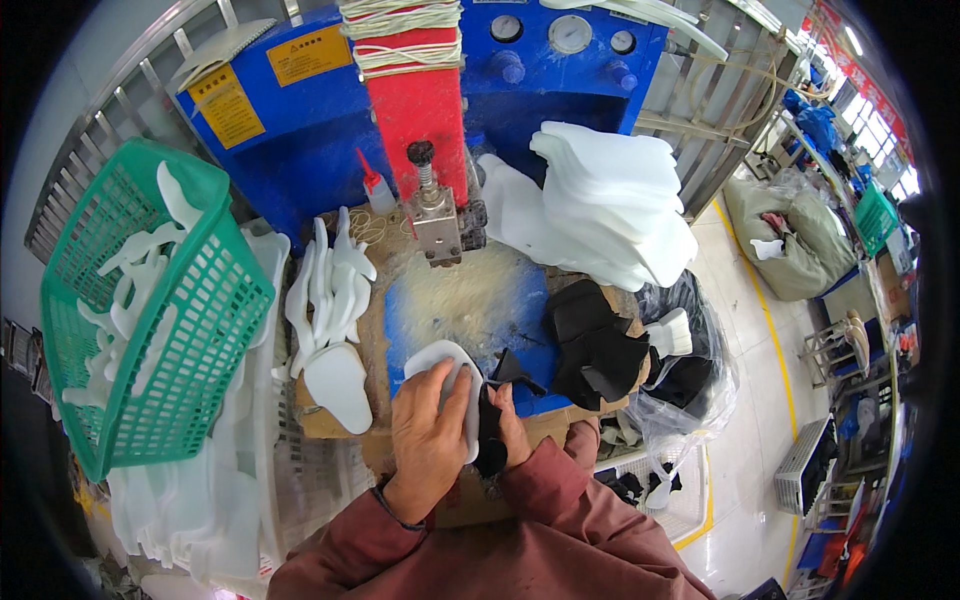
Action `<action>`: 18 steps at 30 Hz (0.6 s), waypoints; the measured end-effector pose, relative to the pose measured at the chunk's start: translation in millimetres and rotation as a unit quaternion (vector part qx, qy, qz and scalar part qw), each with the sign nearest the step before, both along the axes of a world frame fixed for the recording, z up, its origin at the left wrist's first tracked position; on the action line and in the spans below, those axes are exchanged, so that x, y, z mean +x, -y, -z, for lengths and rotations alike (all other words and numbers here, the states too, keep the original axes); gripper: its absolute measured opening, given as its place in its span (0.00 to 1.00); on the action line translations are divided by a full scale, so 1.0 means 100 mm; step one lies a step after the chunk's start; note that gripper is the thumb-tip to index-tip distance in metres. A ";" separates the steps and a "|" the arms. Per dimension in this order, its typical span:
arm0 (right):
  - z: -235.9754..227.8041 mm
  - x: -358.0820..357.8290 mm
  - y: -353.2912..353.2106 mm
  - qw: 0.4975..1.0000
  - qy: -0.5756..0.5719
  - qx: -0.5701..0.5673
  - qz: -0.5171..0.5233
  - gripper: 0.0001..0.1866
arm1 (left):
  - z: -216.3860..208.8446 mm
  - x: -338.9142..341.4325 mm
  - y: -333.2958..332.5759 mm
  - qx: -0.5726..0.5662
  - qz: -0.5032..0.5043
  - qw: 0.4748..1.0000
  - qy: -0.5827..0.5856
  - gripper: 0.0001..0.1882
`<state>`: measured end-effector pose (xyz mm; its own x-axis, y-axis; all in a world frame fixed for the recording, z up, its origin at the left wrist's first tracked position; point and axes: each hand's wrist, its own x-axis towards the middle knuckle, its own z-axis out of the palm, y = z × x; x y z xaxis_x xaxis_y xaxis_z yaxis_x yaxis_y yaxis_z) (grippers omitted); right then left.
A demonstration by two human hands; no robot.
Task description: The person repeatedly picks a black fabric piece and a white insole, aligns them, and presses them together under a vertical press on a workbench. The person handles the components one at a time, repositioning and pressing each pair before moving to the next.
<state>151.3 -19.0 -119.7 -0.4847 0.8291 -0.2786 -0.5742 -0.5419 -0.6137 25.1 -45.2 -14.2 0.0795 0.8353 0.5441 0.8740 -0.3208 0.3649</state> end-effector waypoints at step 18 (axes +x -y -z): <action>-0.37 0.10 -0.08 0.997 0.063 0.004 0.039 0.39 | 0.13 -0.07 -0.06 -0.026 0.042 0.980 0.194 0.25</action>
<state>161.0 -10.9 -82.8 -0.3808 0.8654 -0.3258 -0.5319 -0.4932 -0.6883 18.5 -39.0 -27.0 -0.0543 0.8618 0.5043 0.6377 -0.3587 0.6817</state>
